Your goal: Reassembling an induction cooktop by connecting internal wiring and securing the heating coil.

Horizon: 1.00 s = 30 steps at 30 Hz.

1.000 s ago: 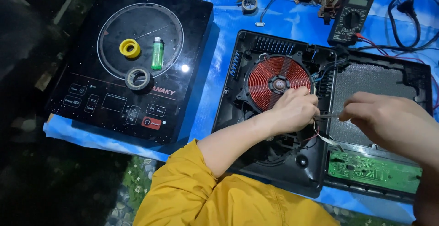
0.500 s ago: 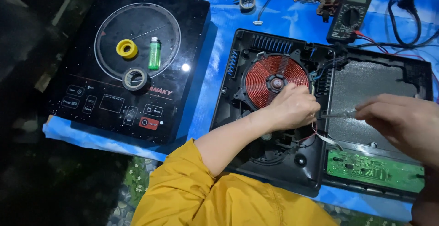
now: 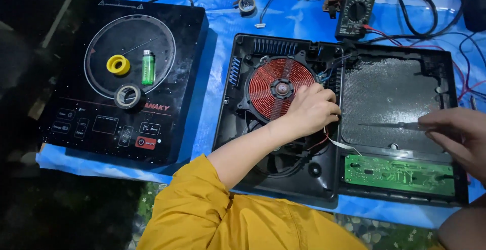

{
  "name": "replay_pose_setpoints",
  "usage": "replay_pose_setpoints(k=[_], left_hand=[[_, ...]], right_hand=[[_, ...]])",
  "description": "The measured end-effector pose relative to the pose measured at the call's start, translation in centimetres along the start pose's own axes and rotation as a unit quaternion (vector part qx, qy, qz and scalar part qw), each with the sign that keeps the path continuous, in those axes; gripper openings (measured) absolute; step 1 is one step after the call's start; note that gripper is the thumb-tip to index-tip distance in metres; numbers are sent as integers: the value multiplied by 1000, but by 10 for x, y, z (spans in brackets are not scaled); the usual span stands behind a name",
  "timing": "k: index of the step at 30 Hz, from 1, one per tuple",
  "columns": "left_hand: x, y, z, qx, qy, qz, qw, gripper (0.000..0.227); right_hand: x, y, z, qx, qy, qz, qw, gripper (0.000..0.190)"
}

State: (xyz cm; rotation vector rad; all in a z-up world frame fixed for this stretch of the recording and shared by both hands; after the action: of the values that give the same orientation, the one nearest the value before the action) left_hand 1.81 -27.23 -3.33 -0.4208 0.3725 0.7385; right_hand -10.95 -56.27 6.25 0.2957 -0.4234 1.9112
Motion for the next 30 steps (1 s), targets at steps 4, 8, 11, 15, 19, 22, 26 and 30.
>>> replay_pose_setpoints(k=[4,8,11,15,19,22,26,30], left_hand=[[-3,-2,-5,-36,-30,-24,999,20],[-6,-6,-5,-49,-29,-26,998,18],[-6,-7,-6,-33,-31,-6,999,18],[-11,-10,6,41,-44,3,998,24],[-15,-17,43,144,-50,29,988,47],[8,-16,84,79,-82,2,994,47],[41,26,179,76,-80,16,994,39],[99,92,210,-59,-87,102,989,32]], right_hand=[[-4,6,-3,4,10,-36,999,33],[1,6,-3,-4,4,-51,999,31],[-2,7,-4,2,11,-55,998,32],[-2,8,-5,-6,1,-53,999,32],[4,13,2,1,38,-60,997,35],[10,32,2,-68,-100,-128,984,38],[-10,74,-19,-128,-95,-125,979,51],[-67,122,-74,-222,-316,-206,899,66]])
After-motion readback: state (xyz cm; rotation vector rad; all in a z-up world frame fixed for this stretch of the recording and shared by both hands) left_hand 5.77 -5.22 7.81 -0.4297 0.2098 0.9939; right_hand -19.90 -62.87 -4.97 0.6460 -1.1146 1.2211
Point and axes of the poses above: each hand's wrist, its own y-axis away from the middle knuckle, its own z-axis out of the back of the hand, x = y × z, the point moved 3 cm from there along -y, towards the middle knuckle, and after that the axes turned 6 degrees about z, right-handed, at the moved point
